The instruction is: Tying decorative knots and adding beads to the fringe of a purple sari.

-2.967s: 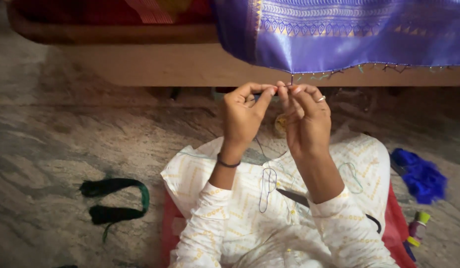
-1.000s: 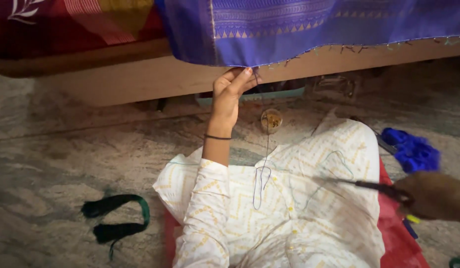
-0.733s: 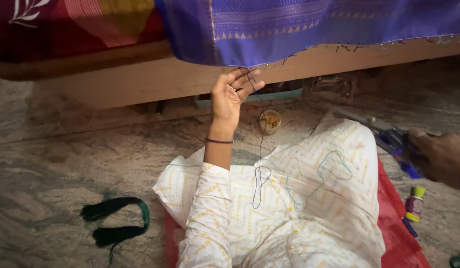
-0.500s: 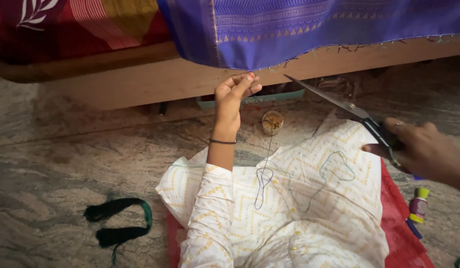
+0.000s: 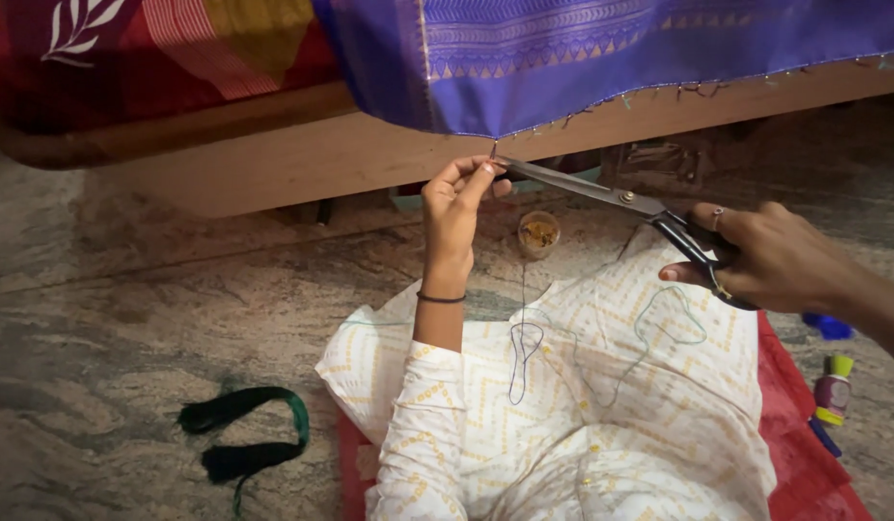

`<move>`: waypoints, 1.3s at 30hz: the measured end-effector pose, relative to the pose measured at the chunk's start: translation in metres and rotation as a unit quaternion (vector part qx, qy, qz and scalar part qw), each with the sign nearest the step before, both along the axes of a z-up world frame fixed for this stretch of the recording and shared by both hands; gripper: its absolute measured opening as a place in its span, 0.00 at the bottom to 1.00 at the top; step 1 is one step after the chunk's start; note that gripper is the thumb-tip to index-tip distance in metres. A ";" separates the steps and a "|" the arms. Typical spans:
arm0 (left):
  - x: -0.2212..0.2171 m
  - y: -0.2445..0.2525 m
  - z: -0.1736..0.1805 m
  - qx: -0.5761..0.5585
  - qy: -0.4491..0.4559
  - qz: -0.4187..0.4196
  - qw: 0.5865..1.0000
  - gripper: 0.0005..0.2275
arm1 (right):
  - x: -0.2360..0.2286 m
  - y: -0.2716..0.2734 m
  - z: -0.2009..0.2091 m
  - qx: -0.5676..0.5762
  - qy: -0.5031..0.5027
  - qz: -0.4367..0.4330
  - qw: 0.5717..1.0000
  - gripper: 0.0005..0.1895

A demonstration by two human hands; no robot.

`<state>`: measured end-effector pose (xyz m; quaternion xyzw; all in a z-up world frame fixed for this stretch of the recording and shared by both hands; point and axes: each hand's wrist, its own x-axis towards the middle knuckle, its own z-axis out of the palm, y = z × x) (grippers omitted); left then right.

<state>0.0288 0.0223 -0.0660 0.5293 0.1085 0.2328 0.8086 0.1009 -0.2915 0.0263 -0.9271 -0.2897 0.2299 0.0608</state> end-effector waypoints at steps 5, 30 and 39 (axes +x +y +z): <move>0.005 -0.001 -0.006 -0.005 -0.040 -0.006 0.999 0.03 | 0.007 0.001 -0.010 -0.013 0.018 -0.014 1.000 0.30; 0.036 0.006 0.015 0.002 0.062 0.036 0.997 0.08 | -0.120 -0.064 -0.169 0.088 0.319 0.249 0.910 0.26; 0.039 0.002 -0.006 -0.032 0.054 0.031 0.998 0.05 | -0.112 -0.052 -0.169 -0.123 0.326 0.236 0.907 0.23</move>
